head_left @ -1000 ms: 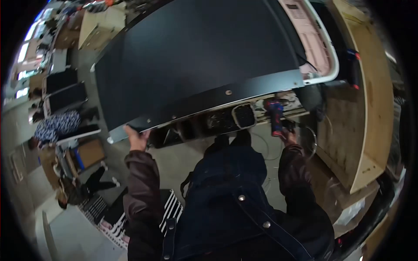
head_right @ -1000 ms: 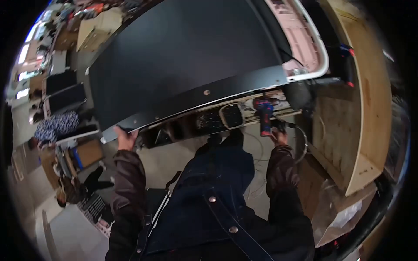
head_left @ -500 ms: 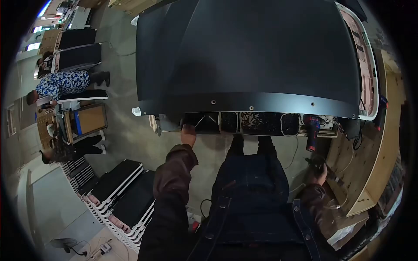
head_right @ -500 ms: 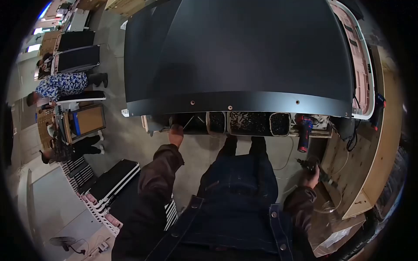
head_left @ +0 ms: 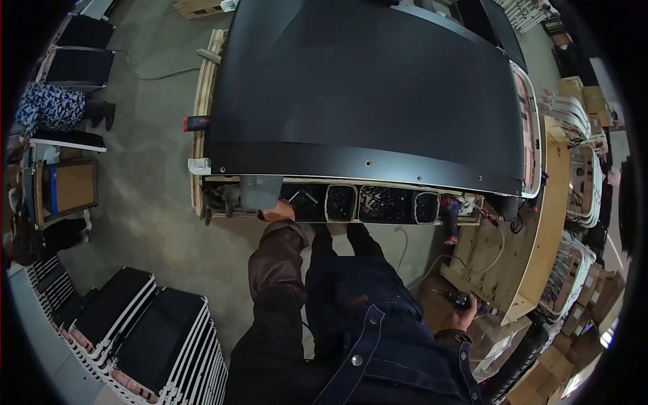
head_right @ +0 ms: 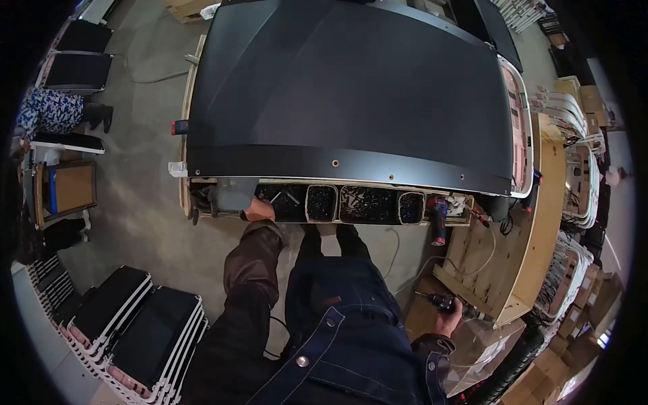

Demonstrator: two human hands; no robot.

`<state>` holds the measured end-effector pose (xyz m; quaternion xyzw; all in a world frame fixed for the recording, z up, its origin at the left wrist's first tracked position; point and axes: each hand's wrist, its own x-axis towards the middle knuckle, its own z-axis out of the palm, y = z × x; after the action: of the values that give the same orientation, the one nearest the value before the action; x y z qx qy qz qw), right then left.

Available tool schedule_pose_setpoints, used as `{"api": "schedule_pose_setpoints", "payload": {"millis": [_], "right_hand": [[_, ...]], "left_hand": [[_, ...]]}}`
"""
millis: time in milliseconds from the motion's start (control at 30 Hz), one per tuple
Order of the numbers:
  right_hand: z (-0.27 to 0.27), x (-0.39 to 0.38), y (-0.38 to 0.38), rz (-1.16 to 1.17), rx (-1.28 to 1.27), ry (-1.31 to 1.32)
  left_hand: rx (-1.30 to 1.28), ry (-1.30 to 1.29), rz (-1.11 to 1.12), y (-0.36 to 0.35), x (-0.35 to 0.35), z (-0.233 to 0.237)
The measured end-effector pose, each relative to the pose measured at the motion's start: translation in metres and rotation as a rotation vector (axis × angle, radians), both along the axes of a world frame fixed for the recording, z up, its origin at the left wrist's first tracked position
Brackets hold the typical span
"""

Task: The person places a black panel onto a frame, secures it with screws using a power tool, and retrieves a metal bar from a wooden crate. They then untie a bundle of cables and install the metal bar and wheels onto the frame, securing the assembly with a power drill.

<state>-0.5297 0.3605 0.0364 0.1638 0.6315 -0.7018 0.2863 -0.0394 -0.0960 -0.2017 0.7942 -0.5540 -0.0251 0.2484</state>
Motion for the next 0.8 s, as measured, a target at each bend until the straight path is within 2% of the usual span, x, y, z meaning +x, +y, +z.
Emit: {"api": "schedule_pose_setpoints", "payload": {"millis": [33,100,167,200,267,333,400,433,500,567,633,700,800], "right_hand": [[0.000,-0.006,0.002,0.020,-0.030,-0.028],[0.010,-0.016,-0.012,-0.019,-0.038,0.003],[0.052,0.001,-0.054,0.165,-0.018,0.068],[0.081,0.018,-0.083,0.140,-0.035,0.093],[0.134,0.061,-0.146,0.273,-0.049,0.303],[0.155,0.071,-0.171,0.307,-0.095,0.408],[0.168,0.074,-0.194,0.352,-0.139,0.504],[0.171,0.077,-0.205,0.338,-0.229,0.454],[0.173,0.074,-0.223,0.348,-0.406,0.349],[0.173,0.073,-0.248,0.376,-0.608,0.270],[0.182,0.078,-0.276,0.396,-0.688,0.241],[0.194,0.083,-0.295,0.404,-0.779,0.187],[0.186,0.068,-0.304,0.441,-0.960,0.082]], "left_hand": [[-0.012,0.019,-0.010,-0.003,0.001,0.003],[0.348,0.023,-0.020,-0.003,0.007,0.020],[0.518,0.101,-0.075,-0.009,0.014,0.051],[0.366,0.122,-0.163,-0.005,0.020,0.057],[0.119,0.171,-0.274,0.001,0.028,0.022],[0.009,0.061,-0.340,0.004,0.014,0.063],[0.127,0.040,-0.300,0.012,0.009,0.066],[0.109,0.044,-0.325,0.012,0.001,0.075],[0.524,1.210,-0.298,0.023,-0.019,0.109],[0.763,1.506,-0.461,0.033,-0.057,0.171],[0.849,1.766,-0.565,0.046,-0.105,0.251],[0.905,1.990,-0.565,0.059,-0.142,0.284],[0.916,2.058,-0.598,0.074,-0.180,0.316]]}}
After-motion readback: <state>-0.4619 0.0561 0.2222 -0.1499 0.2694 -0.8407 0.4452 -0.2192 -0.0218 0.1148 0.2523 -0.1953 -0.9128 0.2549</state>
